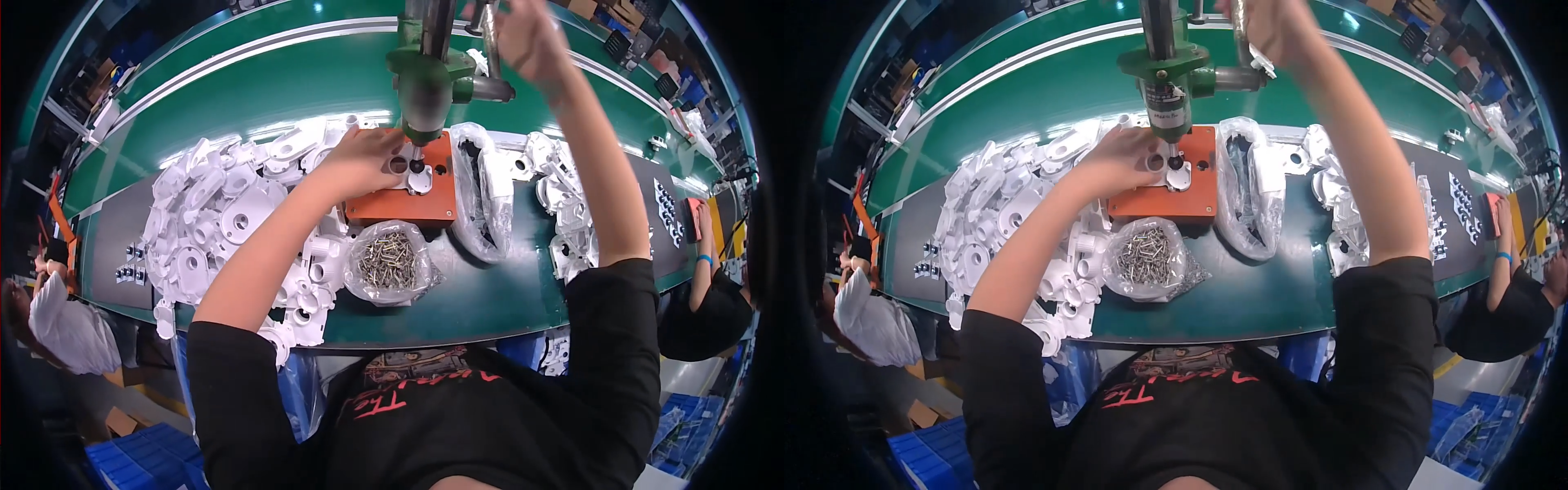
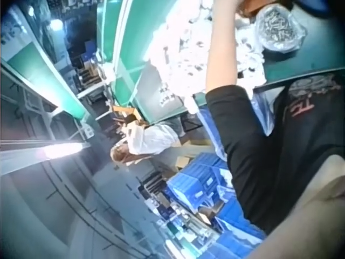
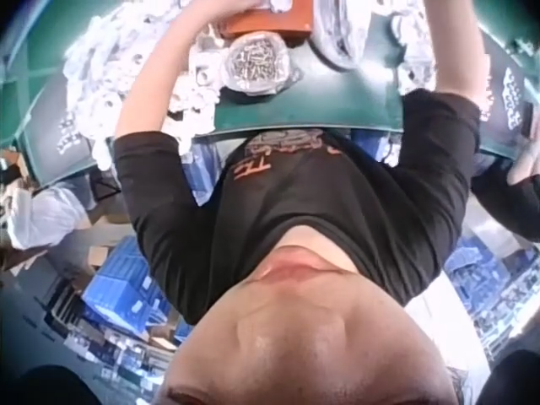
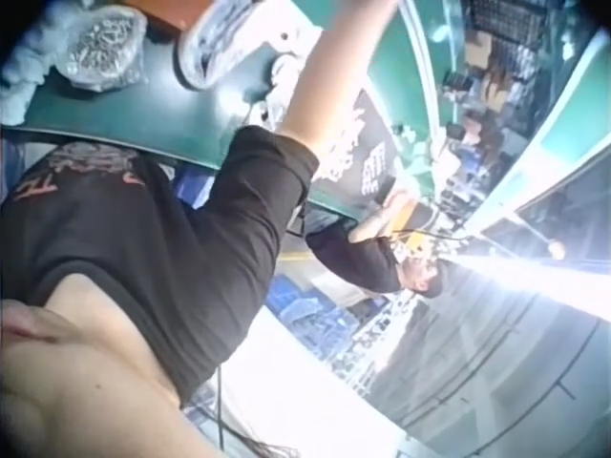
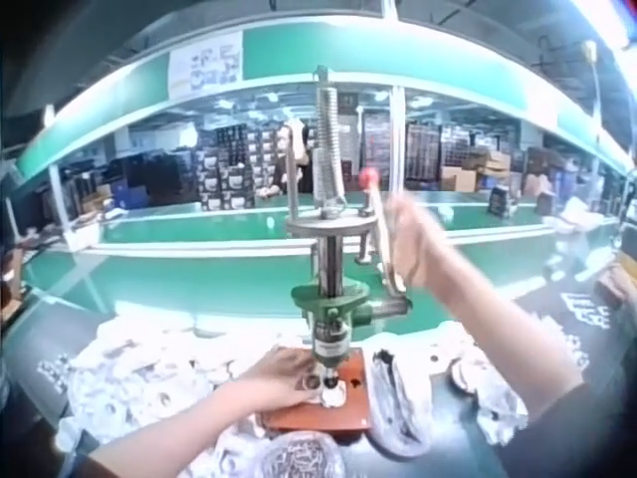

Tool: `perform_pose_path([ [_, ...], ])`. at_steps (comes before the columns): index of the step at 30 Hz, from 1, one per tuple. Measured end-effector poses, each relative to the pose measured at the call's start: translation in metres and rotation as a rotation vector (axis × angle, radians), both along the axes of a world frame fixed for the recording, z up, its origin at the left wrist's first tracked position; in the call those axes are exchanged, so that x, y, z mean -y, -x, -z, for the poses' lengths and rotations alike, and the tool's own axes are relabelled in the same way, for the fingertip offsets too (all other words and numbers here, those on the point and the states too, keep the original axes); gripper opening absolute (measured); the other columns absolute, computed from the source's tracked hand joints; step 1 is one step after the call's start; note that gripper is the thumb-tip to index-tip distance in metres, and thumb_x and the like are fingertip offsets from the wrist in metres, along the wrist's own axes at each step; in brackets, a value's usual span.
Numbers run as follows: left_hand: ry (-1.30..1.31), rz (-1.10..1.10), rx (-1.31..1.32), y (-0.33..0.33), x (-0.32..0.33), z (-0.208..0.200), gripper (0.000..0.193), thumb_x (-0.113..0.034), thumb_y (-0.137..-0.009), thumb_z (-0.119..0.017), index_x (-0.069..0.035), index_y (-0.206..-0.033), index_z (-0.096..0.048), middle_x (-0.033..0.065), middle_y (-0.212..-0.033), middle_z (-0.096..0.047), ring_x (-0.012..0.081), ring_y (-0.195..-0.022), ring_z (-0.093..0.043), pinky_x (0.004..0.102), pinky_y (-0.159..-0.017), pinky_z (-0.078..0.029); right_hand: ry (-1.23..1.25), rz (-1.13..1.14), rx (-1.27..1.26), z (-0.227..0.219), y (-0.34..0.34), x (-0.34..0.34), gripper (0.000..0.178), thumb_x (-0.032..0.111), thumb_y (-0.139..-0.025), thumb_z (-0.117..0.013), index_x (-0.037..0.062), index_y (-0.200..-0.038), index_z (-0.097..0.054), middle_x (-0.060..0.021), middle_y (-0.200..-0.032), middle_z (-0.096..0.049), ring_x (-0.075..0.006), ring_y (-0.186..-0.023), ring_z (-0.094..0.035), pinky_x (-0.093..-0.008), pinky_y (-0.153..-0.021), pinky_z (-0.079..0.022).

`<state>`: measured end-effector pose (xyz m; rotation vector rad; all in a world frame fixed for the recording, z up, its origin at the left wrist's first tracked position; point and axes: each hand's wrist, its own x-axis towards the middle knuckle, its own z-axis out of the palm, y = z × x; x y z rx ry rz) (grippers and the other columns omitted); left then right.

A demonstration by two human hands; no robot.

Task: Assembling white plastic components by inserting metal pins and using a manual press machine.

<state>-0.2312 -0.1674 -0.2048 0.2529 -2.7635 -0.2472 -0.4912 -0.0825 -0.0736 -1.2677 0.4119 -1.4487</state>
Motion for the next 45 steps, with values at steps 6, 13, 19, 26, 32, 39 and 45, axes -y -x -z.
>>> perform_pose_path([
  [6, -0.295, -0.543, 0.202, -0.003, 0.042, -0.039, 0.036, -0.035, -0.073, -0.059, -0.005, -0.093, -0.060, 0.0180, -0.095, -0.063, 0.0315, -0.093, -0.060, 0.0398, -0.078, -0.048, -0.230, 0.728, -0.222, 0.043, -0.015, -0.030, 0.046, 0.029, -0.088, -0.051, 0.0010, -0.123, -0.044, -0.0111, -0.112, -0.054, -0.0172, -0.094, -0.053, -0.0276, -0.083, -0.040],
  [13, -0.210, -0.878, 0.000, -0.038, 0.204, 0.040, 0.037, -0.030, -0.076, -0.059, -0.004, -0.103, -0.058, 0.0222, -0.099, -0.061, 0.0372, -0.096, -0.058, 0.0454, -0.084, -0.045, -0.199, 0.849, -1.896, 0.147, 0.034, -0.066, 0.042, 0.014, -0.069, -0.064, 0.0080, -0.109, -0.051, -0.0109, -0.118, -0.050, -0.0301, -0.110, -0.046, -0.0451, -0.089, -0.038],
  [19, -0.391, -0.780, 0.386, -0.056, 0.179, 0.035, 0.083, -0.038, -0.067, -0.067, -0.003, -0.135, -0.035, 0.0221, -0.112, -0.058, 0.0320, -0.106, -0.056, 0.0339, -0.090, -0.042, -0.464, 0.581, -2.147, 0.188, 0.043, -0.080, 0.070, 0.014, -0.062, -0.068, 0.0070, -0.126, -0.040, -0.0144, -0.117, -0.052, -0.0306, -0.113, -0.047, -0.0500, -0.094, -0.031],
  [26, -0.210, -0.703, 0.451, -0.076, 0.158, 0.029, 0.043, -0.031, -0.064, -0.069, 0.004, -0.089, -0.064, 0.0219, -0.091, -0.064, 0.0312, -0.083, -0.063, 0.0366, -0.076, -0.049, -0.398, 0.613, -2.185, 0.175, 0.048, -0.068, 0.075, 0.018, -0.057, -0.071, 0.0069, -0.125, -0.040, -0.0156, -0.110, -0.055, -0.0321, -0.107, -0.051, -0.0461, -0.091, -0.037],
  [32, -0.236, -0.516, -0.116, -0.089, 0.151, 0.018, 0.030, -0.024, -0.078, -0.060, 0.002, -0.088, -0.048, 0.0160, -0.083, -0.056, 0.0276, -0.069, -0.056, 0.0372, -0.063, -0.045, -0.324, 0.915, -1.758, 0.147, 0.035, -0.083, 0.073, 0.016, -0.061, -0.070, 0.0062, -0.126, -0.038, -0.0216, -0.106, -0.054, -0.0354, -0.101, -0.053, -0.0421, -0.088, -0.041],
  [39, -1.077, -0.402, -0.540, -0.087, 0.017, -0.064, 0.028, -0.028, -0.089, -0.053, -0.003, -0.092, -0.042, 0.0081, -0.087, -0.053, 0.0118, -0.072, -0.055, 0.0247, -0.058, -0.045, -0.540, 1.191, -1.286, 0.100, -0.013, -0.138, 0.066, 0.018, -0.071, -0.068, 0.0050, -0.128, -0.037, -0.0204, -0.102, -0.057, -0.0260, -0.090, -0.059, -0.0337, -0.078, -0.045],
  [45, -0.827, -0.292, -0.602, -0.071, -0.118, -0.035, 0.030, -0.031, -0.094, -0.046, -0.001, -0.093, -0.039, 0.0128, -0.085, -0.056, 0.0116, -0.074, -0.055, 0.0258, -0.061, -0.045, -0.205, 0.788, -0.799, 0.090, -0.161, -0.149, 0.065, 0.007, -0.078, -0.065, -0.0012, -0.133, -0.032, -0.0112, -0.112, -0.053, -0.0187, -0.096, -0.056, -0.0308, -0.081, -0.047],
])
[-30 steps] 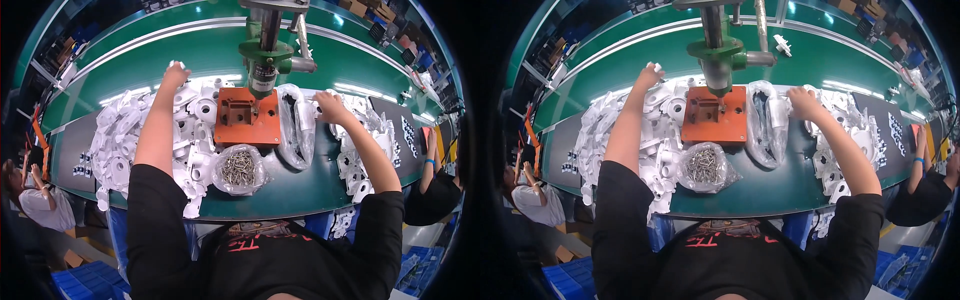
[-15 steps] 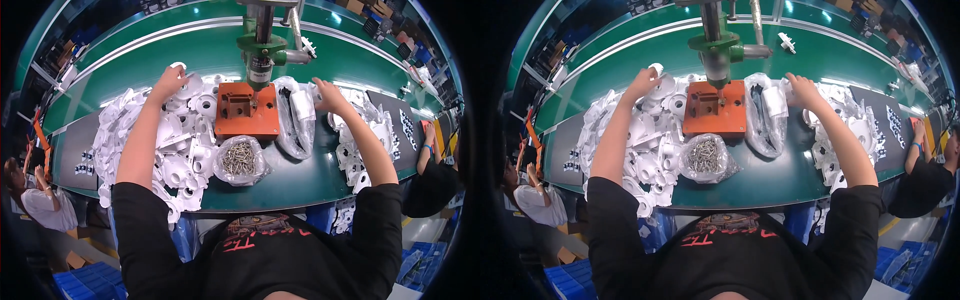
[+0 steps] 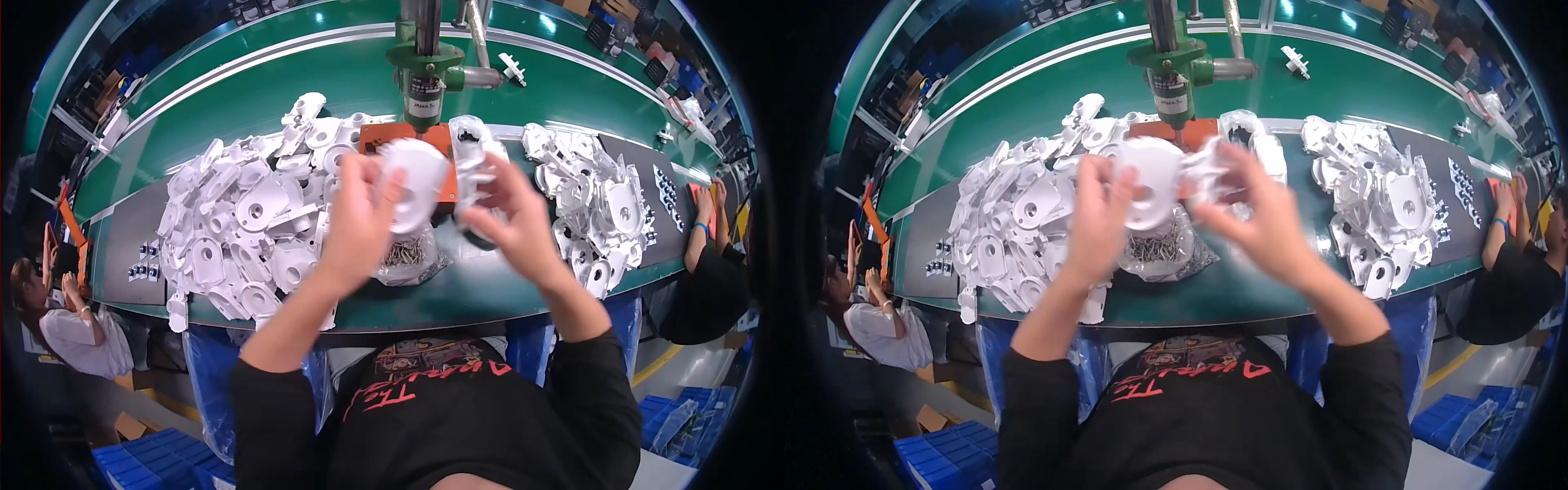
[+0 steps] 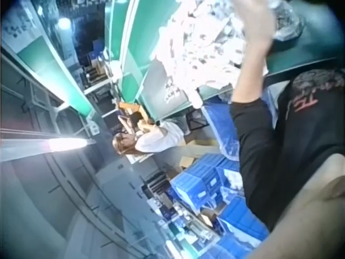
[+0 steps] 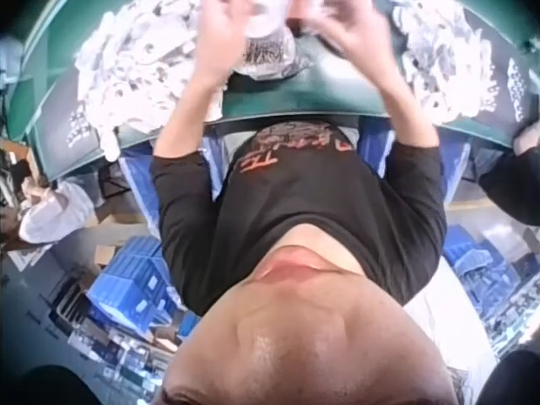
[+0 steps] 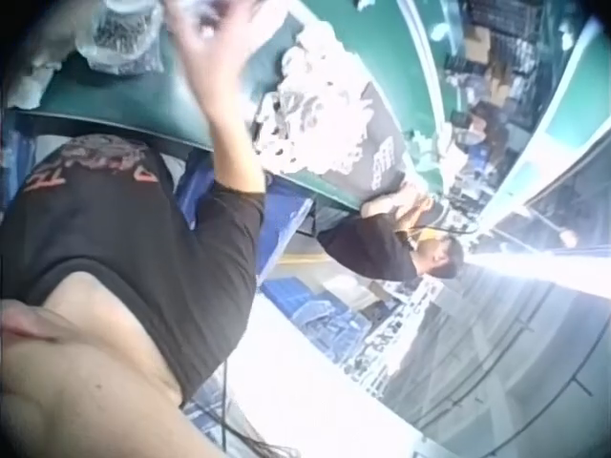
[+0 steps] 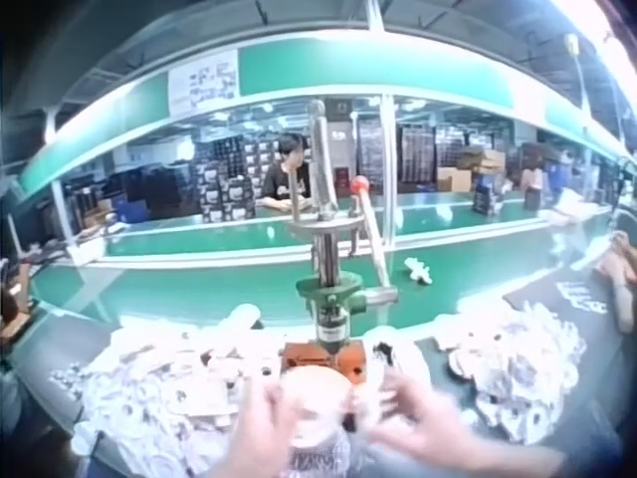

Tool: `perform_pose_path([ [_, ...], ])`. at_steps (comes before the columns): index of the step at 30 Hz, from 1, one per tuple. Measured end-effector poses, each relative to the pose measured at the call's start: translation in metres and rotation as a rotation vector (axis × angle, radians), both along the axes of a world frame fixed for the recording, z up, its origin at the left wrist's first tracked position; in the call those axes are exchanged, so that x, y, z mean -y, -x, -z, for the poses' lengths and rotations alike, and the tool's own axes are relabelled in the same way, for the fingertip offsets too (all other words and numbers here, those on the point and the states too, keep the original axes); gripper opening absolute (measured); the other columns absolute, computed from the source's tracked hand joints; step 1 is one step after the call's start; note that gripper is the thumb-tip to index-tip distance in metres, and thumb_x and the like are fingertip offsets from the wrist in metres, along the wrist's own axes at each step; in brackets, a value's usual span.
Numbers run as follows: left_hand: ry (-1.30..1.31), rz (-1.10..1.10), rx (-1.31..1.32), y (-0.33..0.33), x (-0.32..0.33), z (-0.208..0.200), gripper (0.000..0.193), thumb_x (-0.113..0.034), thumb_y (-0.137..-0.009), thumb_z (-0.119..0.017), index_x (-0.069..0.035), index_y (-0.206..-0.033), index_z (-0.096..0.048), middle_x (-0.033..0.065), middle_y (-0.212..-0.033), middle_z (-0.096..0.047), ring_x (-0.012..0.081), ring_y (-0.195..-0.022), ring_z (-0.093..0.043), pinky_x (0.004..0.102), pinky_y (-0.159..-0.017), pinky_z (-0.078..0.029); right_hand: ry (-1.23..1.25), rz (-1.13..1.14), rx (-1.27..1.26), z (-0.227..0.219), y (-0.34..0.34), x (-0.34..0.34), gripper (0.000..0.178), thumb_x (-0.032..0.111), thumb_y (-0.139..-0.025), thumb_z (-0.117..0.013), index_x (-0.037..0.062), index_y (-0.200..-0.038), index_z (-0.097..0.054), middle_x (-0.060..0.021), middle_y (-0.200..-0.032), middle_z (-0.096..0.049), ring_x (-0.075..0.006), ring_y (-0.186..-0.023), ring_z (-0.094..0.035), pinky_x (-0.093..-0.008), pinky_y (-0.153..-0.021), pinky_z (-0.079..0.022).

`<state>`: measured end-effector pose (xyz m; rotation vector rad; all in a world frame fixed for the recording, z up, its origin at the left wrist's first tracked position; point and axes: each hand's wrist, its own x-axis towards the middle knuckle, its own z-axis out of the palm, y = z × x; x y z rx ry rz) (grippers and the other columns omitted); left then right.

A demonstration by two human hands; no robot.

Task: Assembling white plastic components by inserting metal pins and using a manual press machine.

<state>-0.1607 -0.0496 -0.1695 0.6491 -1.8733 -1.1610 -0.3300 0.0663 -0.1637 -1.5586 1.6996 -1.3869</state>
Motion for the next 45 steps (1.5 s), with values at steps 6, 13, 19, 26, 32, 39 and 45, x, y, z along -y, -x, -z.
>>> perform_pose_path([
  [6, -0.135, 0.100, -0.234, 0.002, -0.051, 0.009, 0.032, -0.023, -0.096, -0.040, 0.004, -0.114, -0.039, 0.0141, -0.098, -0.057, 0.0167, -0.083, -0.058, 0.0295, -0.073, -0.047, 0.065, -0.090, 0.367, 0.025, -0.042, 0.003, 0.062, 0.010, -0.081, -0.064, -0.0027, -0.132, -0.032, -0.0114, -0.113, -0.053, -0.0191, -0.101, -0.054, -0.0314, -0.084, -0.046],
  [13, -0.115, 0.075, -0.120, -0.005, -0.048, 0.017, 0.030, -0.018, -0.097, -0.036, 0.004, -0.114, -0.047, 0.0158, -0.112, -0.056, 0.0182, -0.094, -0.057, 0.0293, -0.081, -0.045, 0.047, -0.067, 0.421, 0.045, -0.062, -0.007, 0.058, 0.015, -0.080, -0.066, -0.0027, -0.127, -0.036, -0.0133, -0.110, -0.055, -0.0188, -0.097, -0.056, -0.0309, -0.083, -0.046],
  [19, -0.083, 0.061, -0.113, -0.002, -0.053, 0.032, 0.023, -0.016, -0.095, -0.040, 0.003, -0.097, -0.052, 0.0176, -0.117, -0.056, 0.0195, -0.091, -0.058, 0.0297, -0.078, -0.045, 0.094, -0.048, 0.583, 0.052, -0.056, -0.007, 0.059, 0.020, -0.082, -0.066, -0.0037, -0.127, -0.036, -0.0141, -0.104, -0.058, -0.0165, -0.092, -0.057, -0.0290, -0.080, -0.046],
  [26, -0.119, 0.004, -0.039, -0.001, -0.055, 0.025, 0.022, -0.015, -0.094, -0.043, 0.002, -0.097, -0.056, 0.0130, -0.086, -0.060, 0.0201, -0.072, -0.059, 0.0305, -0.065, -0.046, -0.015, -0.041, 0.623, 0.057, -0.061, -0.011, 0.053, 0.016, -0.085, -0.062, -0.0002, -0.128, -0.035, -0.0119, -0.110, -0.054, -0.0172, -0.102, -0.052, -0.0297, -0.086, -0.044],
  [32, -0.096, -0.026, -0.031, -0.003, -0.051, 0.033, 0.021, -0.014, -0.093, -0.044, 0.002, -0.097, -0.058, 0.0126, -0.084, -0.060, 0.0203, -0.073, -0.060, 0.0299, -0.065, -0.046, 0.006, 0.008, 0.483, 0.055, -0.063, -0.007, 0.054, 0.016, -0.083, -0.064, -0.0011, -0.126, -0.037, -0.0113, -0.111, -0.053, -0.0172, -0.101, -0.053, -0.0301, -0.085, -0.044],
  [39, -0.038, 0.121, -0.190, -0.011, -0.070, 0.015, 0.030, -0.003, -0.087, -0.050, 0.006, -0.116, -0.046, 0.0202, -0.118, -0.054, 0.0255, -0.106, -0.056, 0.0310, -0.091, -0.042, -0.011, -0.247, 0.855, 0.046, -0.030, -0.011, 0.055, 0.034, -0.086, -0.059, -0.0016, -0.123, -0.041, -0.0104, -0.112, -0.055, -0.0174, -0.102, -0.054, -0.0317, -0.086, -0.045],
  [45, 0.279, 0.386, -0.054, -0.023, -0.059, 0.013, 0.056, -0.016, -0.076, -0.069, -0.006, -0.120, -0.036, 0.0233, -0.131, -0.043, 0.0333, -0.126, -0.039, 0.0570, -0.106, -0.012, 0.020, -0.612, 1.609, 0.046, -0.030, -0.019, 0.056, 0.047, -0.094, -0.031, 0.0059, -0.131, -0.037, -0.0136, -0.122, -0.052, -0.0308, -0.111, -0.053, -0.0447, -0.095, -0.042],
])
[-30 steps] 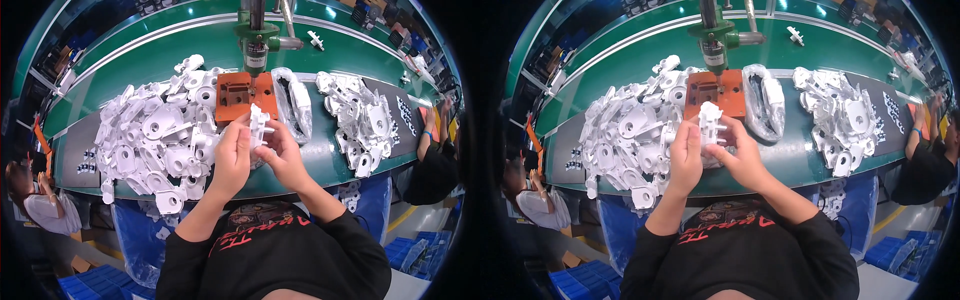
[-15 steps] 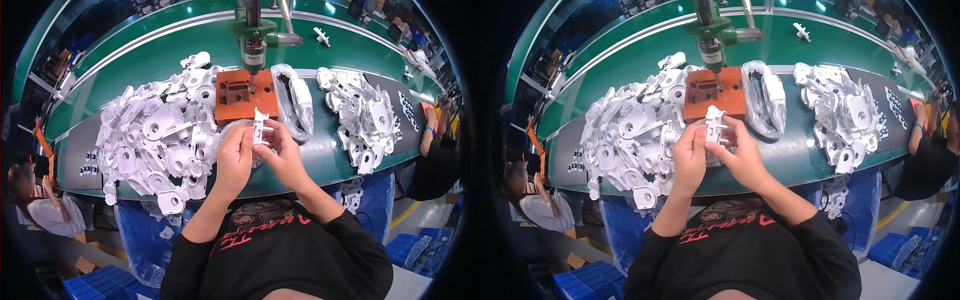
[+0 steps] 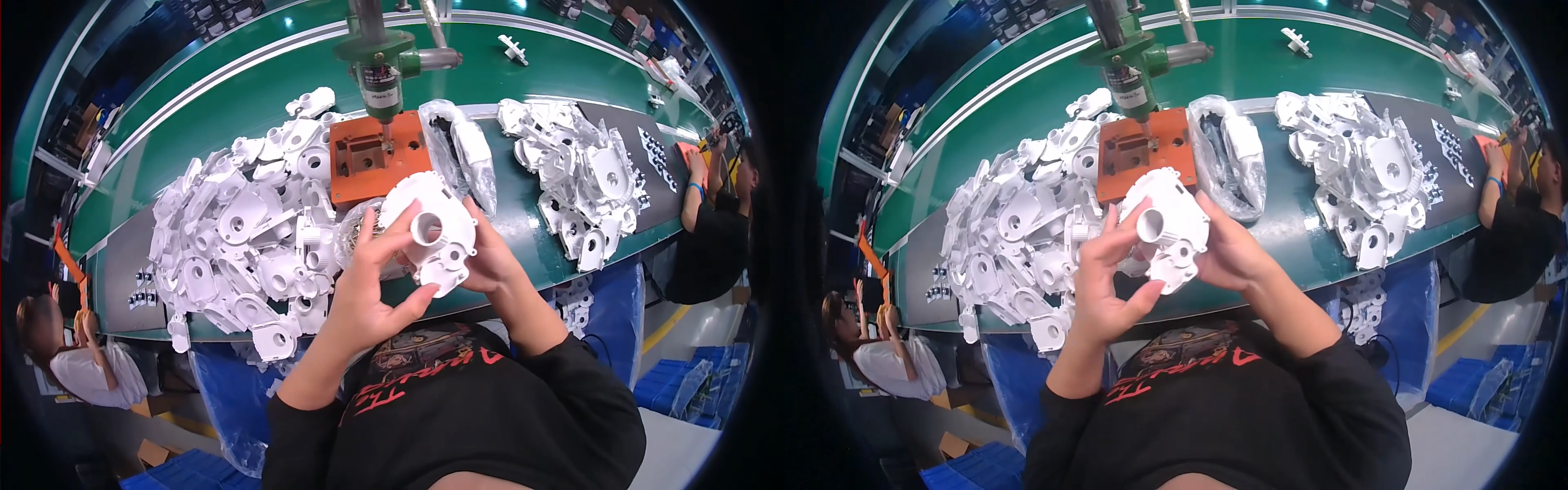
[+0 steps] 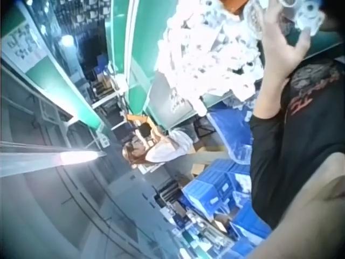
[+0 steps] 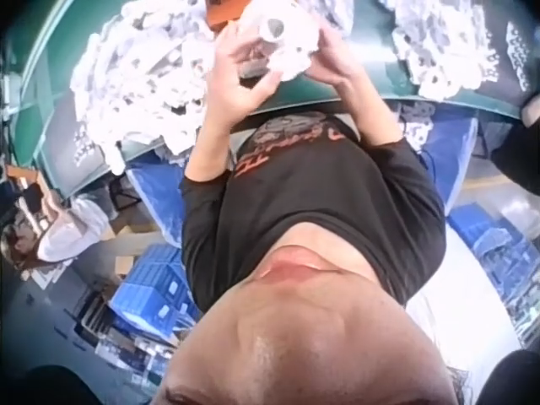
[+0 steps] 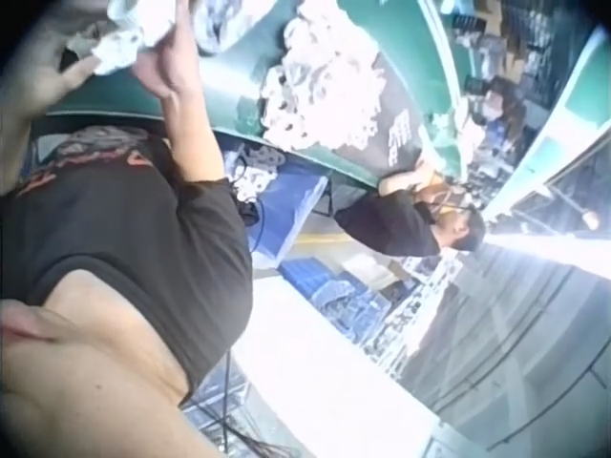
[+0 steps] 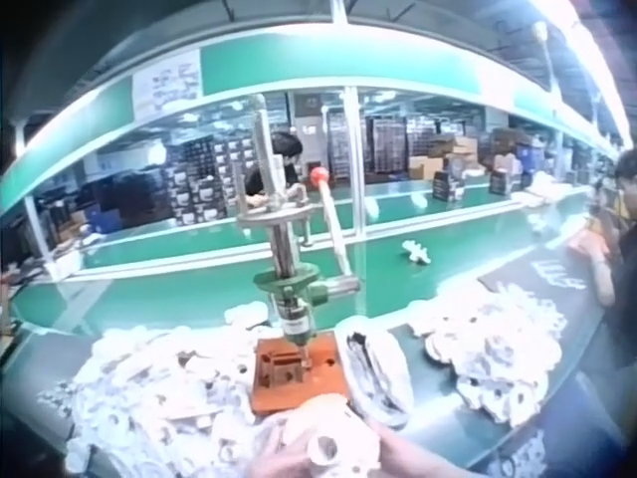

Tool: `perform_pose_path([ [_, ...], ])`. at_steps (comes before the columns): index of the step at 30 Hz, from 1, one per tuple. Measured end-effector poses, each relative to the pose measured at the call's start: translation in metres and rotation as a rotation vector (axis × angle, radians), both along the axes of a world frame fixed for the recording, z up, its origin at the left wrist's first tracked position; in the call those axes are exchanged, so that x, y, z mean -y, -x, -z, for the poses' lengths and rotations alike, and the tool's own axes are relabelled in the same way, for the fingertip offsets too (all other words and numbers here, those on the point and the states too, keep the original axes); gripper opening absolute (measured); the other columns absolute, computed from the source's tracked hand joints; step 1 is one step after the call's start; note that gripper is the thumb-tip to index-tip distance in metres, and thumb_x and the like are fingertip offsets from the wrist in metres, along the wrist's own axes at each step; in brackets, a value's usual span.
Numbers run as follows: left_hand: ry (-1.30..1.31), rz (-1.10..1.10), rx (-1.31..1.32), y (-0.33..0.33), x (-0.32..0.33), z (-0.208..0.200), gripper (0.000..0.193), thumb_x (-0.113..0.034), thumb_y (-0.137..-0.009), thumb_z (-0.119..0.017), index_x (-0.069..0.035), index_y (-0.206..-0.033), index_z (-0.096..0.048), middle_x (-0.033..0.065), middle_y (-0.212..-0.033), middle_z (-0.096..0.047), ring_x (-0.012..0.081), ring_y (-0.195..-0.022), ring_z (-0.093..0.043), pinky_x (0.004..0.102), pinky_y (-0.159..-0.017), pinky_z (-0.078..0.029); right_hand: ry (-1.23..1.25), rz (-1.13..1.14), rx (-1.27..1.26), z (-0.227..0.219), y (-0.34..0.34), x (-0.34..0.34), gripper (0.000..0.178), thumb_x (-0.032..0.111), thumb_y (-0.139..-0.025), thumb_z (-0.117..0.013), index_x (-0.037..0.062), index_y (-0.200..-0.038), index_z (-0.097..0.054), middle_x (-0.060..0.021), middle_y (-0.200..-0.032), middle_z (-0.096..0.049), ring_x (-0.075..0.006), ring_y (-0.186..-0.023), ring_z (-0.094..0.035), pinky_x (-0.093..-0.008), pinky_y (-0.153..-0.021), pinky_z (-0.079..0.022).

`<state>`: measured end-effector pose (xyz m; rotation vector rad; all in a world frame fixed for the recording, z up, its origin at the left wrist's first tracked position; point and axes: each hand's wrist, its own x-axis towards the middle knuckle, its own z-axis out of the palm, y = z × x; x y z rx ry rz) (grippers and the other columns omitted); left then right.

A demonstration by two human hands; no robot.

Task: Assembling white plastic components by inserting metal pins and using a manual press machine.

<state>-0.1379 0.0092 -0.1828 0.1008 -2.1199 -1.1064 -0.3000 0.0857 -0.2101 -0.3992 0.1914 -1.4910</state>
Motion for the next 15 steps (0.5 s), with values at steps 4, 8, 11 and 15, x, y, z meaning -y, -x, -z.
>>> perform_pose_path([
  [4, 0.311, 0.025, 0.099, 0.005, 0.011, -0.015, 0.054, -0.009, -0.070, -0.070, -0.012, -0.117, -0.044, 0.0196, -0.125, -0.050, 0.0355, -0.124, -0.041, 0.0554, -0.107, -0.011, 0.086, -0.110, 0.174, 0.004, 0.002, 0.001, 0.053, 0.046, -0.096, -0.024, 0.0081, -0.131, -0.038, -0.0126, -0.122, -0.052, -0.0306, -0.109, -0.054, -0.0439, -0.090, -0.046],
  [8, 0.458, -0.002, 0.076, 0.008, 0.019, -0.011, 0.057, -0.002, -0.066, -0.071, -0.009, -0.116, -0.045, 0.0175, -0.114, -0.055, 0.0362, -0.116, -0.047, 0.0509, -0.097, -0.035, -0.033, -0.051, 0.109, 0.011, -0.004, -0.005, 0.052, 0.045, -0.096, -0.024, 0.0067, -0.127, -0.041, -0.0138, -0.117, -0.055, -0.0279, -0.098, -0.060, -0.0392, -0.081, -0.050],
  [11, 0.091, -0.176, 0.197, -0.003, 0.025, -0.006, 0.050, -0.001, -0.065, -0.070, -0.006, -0.110, -0.049, 0.0183, -0.106, -0.057, 0.0368, -0.105, -0.055, 0.0437, -0.085, -0.046, -0.087, -0.185, -0.433, 0.003, 0.013, -0.008, 0.055, 0.042, -0.096, -0.031, -0.0052, -0.096, -0.060, -0.0212, -0.086, -0.065, -0.0238, -0.069, -0.064, -0.0307, -0.062, -0.049],
  [15, 0.481, -0.285, 0.102, 0.014, 0.072, -0.017, 0.031, -0.002, -0.066, -0.066, -0.005, -0.095, -0.054, 0.0142, -0.090, -0.061, 0.0344, -0.082, -0.062, 0.0401, -0.067, -0.049, -0.256, 0.136, -0.870, -0.005, 0.053, 0.005, 0.033, 0.022, -0.089, -0.047, -0.0067, -0.085, -0.063, -0.0178, -0.076, -0.065, -0.0219, -0.062, -0.064, -0.0290, -0.057, -0.049],
])
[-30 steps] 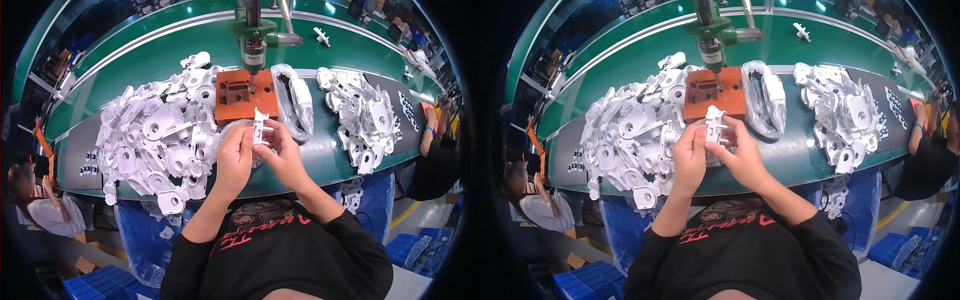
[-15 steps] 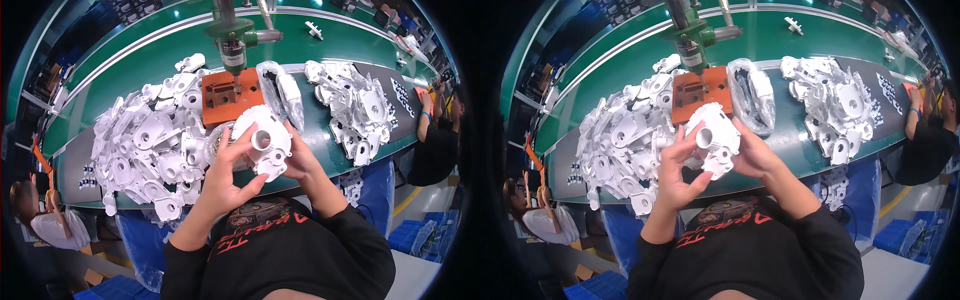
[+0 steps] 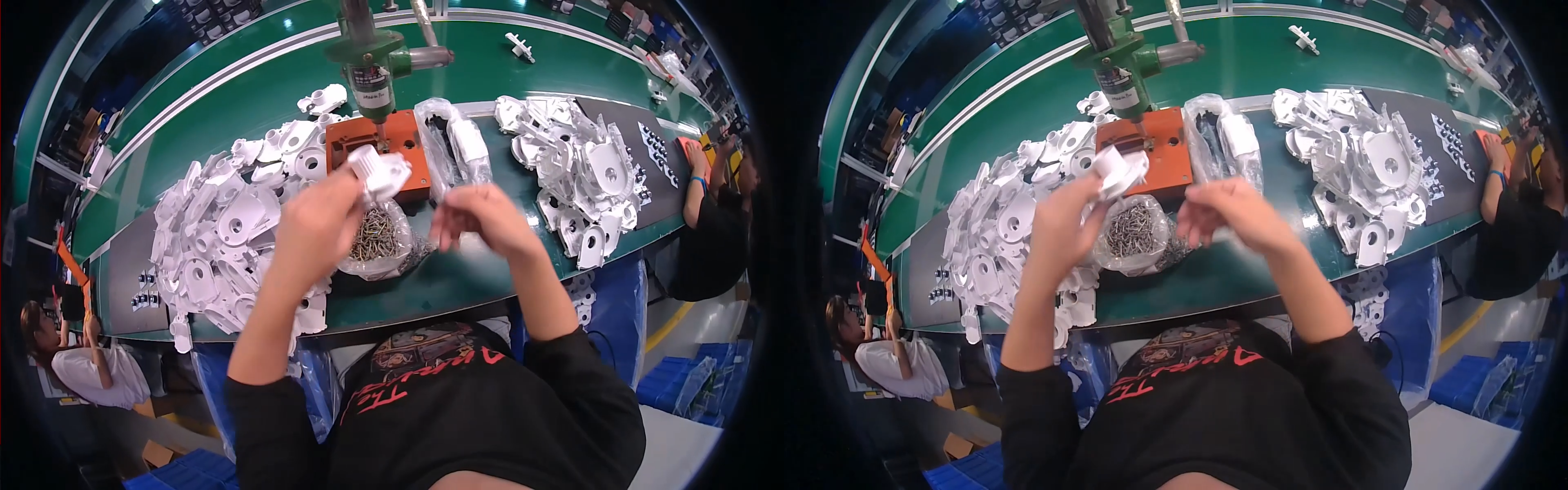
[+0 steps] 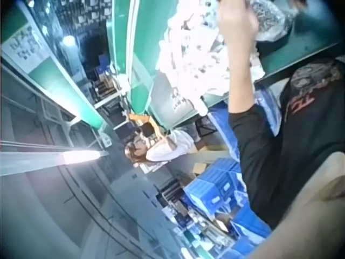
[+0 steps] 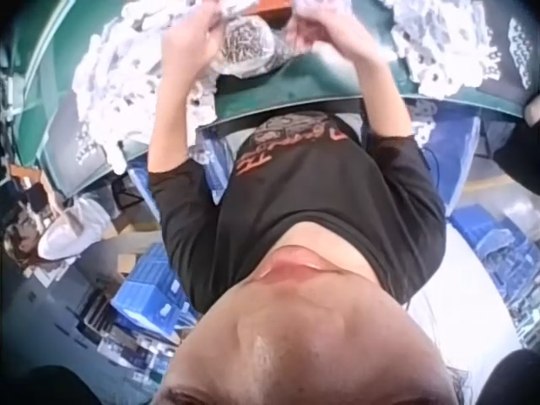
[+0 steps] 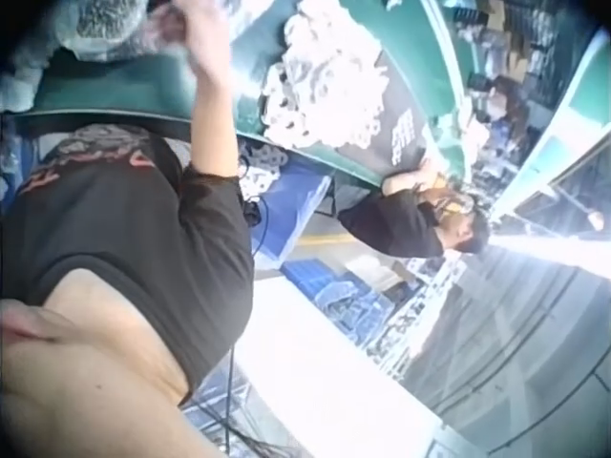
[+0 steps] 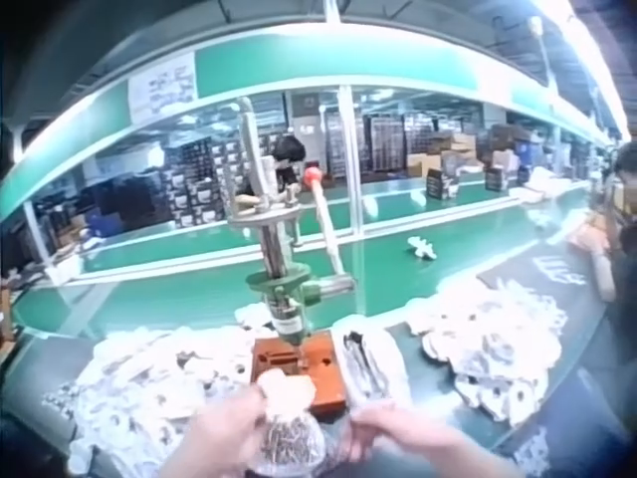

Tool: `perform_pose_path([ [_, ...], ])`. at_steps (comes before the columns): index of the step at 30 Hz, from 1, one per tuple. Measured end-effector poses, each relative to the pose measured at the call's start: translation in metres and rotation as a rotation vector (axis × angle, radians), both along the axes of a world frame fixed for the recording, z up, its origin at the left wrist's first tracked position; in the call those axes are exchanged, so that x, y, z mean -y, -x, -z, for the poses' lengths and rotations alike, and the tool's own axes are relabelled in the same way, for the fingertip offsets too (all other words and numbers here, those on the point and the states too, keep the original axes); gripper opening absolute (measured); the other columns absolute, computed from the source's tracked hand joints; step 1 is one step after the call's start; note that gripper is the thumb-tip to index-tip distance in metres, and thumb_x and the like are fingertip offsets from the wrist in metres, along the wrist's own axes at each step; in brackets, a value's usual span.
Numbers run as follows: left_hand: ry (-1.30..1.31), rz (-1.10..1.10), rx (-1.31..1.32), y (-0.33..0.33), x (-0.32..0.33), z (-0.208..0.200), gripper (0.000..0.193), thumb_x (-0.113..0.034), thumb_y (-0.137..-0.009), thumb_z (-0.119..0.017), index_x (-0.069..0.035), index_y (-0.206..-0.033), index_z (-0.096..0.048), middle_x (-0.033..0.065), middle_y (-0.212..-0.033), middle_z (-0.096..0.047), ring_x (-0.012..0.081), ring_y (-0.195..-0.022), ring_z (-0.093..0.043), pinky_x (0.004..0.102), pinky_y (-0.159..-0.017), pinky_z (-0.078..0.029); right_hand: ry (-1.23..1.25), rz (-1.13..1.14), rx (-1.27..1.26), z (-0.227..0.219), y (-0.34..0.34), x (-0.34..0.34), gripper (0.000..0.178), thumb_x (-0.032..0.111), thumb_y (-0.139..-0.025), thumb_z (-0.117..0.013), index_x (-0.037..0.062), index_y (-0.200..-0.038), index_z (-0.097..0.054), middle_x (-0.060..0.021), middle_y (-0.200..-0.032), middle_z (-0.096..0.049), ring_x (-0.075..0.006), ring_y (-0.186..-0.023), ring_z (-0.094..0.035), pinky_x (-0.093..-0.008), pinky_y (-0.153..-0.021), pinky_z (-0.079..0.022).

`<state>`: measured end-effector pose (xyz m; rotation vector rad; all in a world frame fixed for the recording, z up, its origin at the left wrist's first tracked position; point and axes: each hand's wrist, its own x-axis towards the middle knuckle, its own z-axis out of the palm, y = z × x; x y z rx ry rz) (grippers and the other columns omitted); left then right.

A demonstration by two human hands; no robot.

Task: Assembling white plastic components by inserting metal pins and using a manual press machine.

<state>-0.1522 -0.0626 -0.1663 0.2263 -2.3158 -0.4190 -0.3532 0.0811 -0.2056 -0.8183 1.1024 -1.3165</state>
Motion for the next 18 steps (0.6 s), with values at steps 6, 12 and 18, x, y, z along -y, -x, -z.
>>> perform_pose_path([
  [6, 0.426, -0.147, 0.424, 0.041, 0.067, 0.043, 0.007, -0.009, -0.078, -0.052, -0.008, -0.085, -0.052, 0.0100, -0.073, -0.056, 0.0271, -0.067, -0.060, 0.0383, -0.054, -0.047, 0.068, 0.408, -1.257, 0.074, 0.078, 0.072, 0.022, 0.007, -0.074, -0.051, -0.0010, -0.090, -0.065, -0.0169, -0.078, -0.065, -0.0307, -0.072, -0.063, -0.0355, -0.069, -0.050],
  [12, 0.280, -0.148, 0.469, 0.057, 0.065, 0.055, 0.015, -0.006, -0.076, -0.052, -0.008, -0.091, -0.055, 0.0144, -0.084, -0.060, 0.0311, -0.086, -0.060, 0.0392, -0.067, -0.051, -0.045, 0.269, -1.496, 0.079, 0.072, 0.093, 0.024, 0.006, -0.069, -0.056, 0.0027, -0.092, -0.063, -0.0179, -0.088, -0.062, -0.0350, -0.083, -0.060, -0.0421, -0.074, -0.047],
  [18, 0.021, -0.081, 0.598, 0.048, 0.069, 0.063, 0.019, -0.010, -0.074, -0.059, -0.006, -0.092, -0.054, 0.0239, -0.113, -0.054, 0.0344, -0.110, -0.052, 0.0384, -0.087, -0.048, -0.184, 0.190, -1.458, 0.078, 0.074, 0.095, 0.022, 0.011, -0.070, -0.058, 0.0070, -0.091, -0.060, -0.0167, -0.088, -0.062, -0.0341, -0.084, -0.060, -0.0428, -0.072, -0.048],
])
